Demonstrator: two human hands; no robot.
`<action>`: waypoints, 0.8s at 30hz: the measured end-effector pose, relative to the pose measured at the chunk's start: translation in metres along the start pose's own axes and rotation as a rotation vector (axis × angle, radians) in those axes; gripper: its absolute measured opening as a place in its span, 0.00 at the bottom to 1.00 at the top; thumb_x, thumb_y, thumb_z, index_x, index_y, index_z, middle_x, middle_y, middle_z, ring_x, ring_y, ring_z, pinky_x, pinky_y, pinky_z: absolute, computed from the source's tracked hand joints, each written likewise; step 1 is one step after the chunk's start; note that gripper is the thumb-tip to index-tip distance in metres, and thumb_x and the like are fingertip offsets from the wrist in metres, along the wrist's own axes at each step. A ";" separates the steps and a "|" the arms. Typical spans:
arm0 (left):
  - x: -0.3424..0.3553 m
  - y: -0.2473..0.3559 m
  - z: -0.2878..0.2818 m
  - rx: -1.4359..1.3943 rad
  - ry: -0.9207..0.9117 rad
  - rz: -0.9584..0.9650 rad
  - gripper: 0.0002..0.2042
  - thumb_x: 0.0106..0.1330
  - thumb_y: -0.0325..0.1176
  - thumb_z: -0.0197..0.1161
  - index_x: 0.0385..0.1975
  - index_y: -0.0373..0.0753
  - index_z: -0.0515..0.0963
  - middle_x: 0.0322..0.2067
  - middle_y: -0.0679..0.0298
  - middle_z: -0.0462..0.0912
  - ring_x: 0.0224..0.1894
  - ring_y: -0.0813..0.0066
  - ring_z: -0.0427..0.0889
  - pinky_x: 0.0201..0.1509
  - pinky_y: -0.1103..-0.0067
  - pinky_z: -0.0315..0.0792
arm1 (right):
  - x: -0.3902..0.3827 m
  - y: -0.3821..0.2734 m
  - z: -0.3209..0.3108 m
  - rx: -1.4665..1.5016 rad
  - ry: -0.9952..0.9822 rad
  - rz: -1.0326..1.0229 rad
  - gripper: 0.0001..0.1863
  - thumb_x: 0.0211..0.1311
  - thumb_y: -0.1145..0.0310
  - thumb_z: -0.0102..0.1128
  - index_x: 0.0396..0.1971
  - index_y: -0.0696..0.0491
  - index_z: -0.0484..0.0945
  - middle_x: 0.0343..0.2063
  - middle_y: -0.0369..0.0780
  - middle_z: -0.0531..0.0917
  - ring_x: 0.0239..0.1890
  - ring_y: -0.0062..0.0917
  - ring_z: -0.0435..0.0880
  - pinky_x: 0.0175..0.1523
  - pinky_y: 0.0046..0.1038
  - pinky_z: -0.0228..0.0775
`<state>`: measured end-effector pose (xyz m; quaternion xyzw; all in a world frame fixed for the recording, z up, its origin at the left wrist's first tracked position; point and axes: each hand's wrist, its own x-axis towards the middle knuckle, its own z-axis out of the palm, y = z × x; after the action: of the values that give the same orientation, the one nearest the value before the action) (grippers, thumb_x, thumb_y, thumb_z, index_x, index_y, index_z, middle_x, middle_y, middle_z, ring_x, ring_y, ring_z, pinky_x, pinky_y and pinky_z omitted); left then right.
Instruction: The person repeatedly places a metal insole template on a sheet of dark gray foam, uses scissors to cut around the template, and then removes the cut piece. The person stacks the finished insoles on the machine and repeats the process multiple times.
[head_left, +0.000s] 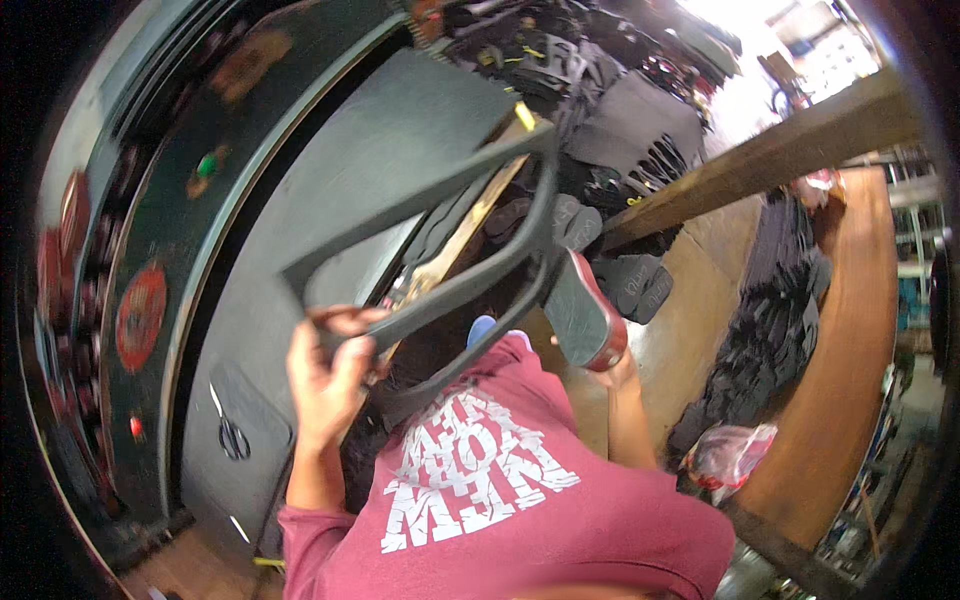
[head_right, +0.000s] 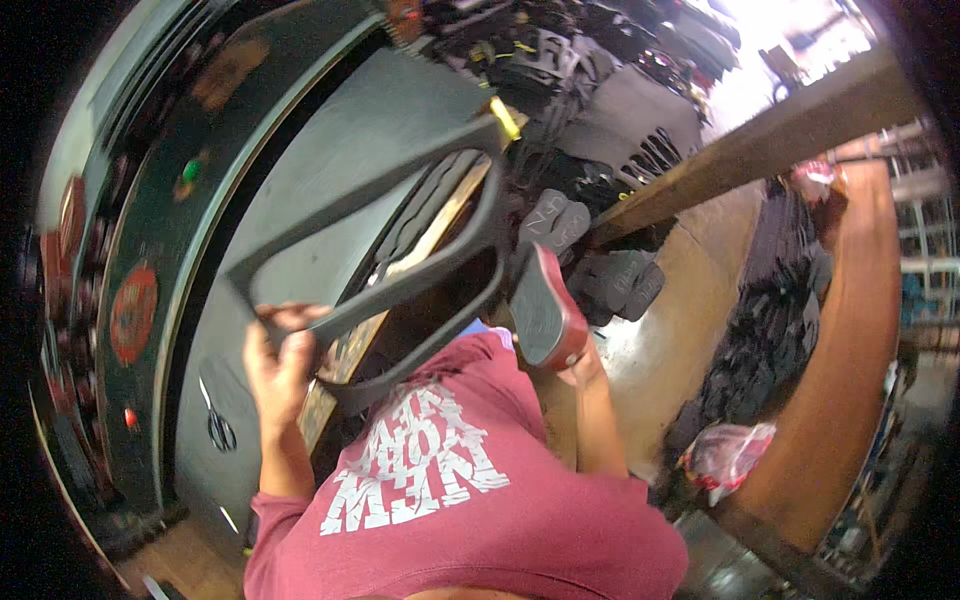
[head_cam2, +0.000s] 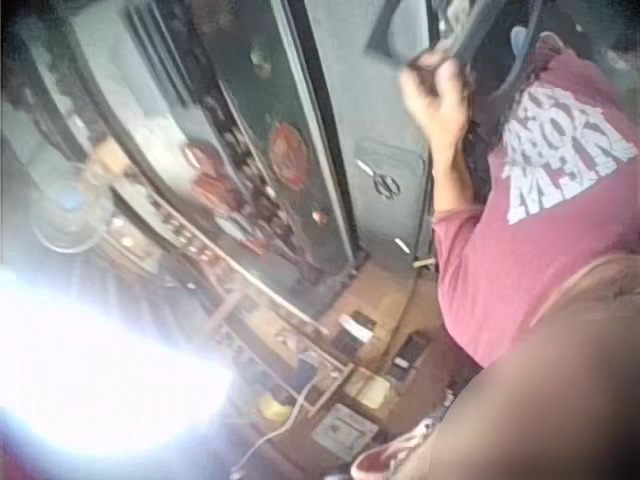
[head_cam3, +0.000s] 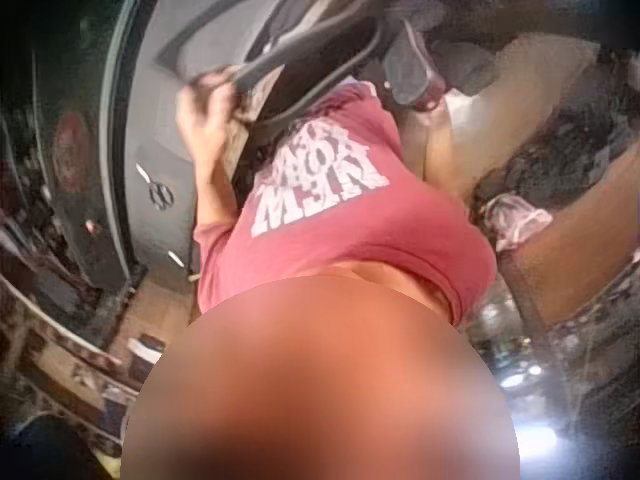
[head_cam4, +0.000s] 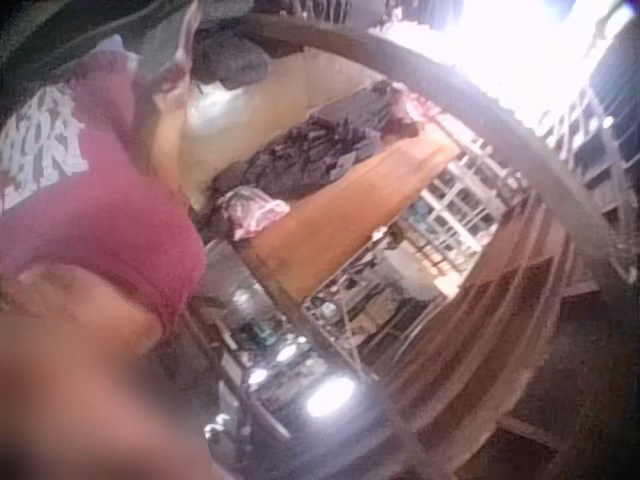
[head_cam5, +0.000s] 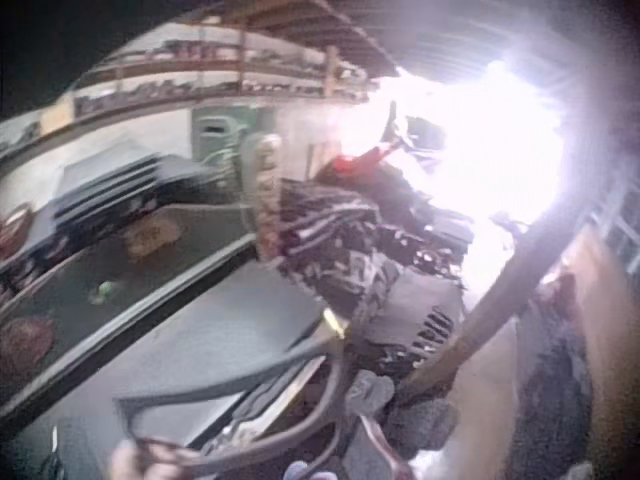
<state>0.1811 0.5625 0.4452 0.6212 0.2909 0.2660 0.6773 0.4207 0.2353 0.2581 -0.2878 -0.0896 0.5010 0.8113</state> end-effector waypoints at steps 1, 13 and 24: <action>0.032 -0.003 0.033 0.095 -0.163 0.028 0.09 0.72 0.29 0.62 0.46 0.38 0.71 0.44 0.54 0.84 0.35 0.75 0.84 0.32 0.80 0.79 | -0.013 0.001 -0.014 -0.088 0.033 -0.065 0.47 0.61 0.55 0.73 0.74 0.56 0.59 0.68 0.48 0.72 0.68 0.44 0.74 0.69 0.56 0.70; 0.349 -0.174 0.373 0.930 -0.594 0.672 0.16 0.68 0.36 0.65 0.51 0.40 0.71 0.44 0.50 0.81 0.49 0.44 0.82 0.50 0.57 0.76 | -0.077 -0.012 -0.064 0.101 0.513 -0.414 0.36 0.75 0.54 0.52 0.76 0.51 0.55 0.71 0.48 0.67 0.70 0.45 0.70 0.67 0.59 0.70; 0.206 -0.148 0.277 0.351 -1.207 -0.053 0.23 0.73 0.32 0.60 0.65 0.31 0.68 0.57 0.51 0.78 0.61 0.60 0.77 0.67 0.67 0.70 | 0.056 -0.011 -0.041 -0.348 0.627 -0.324 0.38 0.58 0.72 0.73 0.67 0.54 0.64 0.57 0.39 0.78 0.59 0.28 0.78 0.66 0.36 0.71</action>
<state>0.5234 0.5079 0.3015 0.7564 -0.0881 -0.2003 0.6165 0.4736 0.2644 0.2230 -0.5424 0.0347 0.2316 0.8068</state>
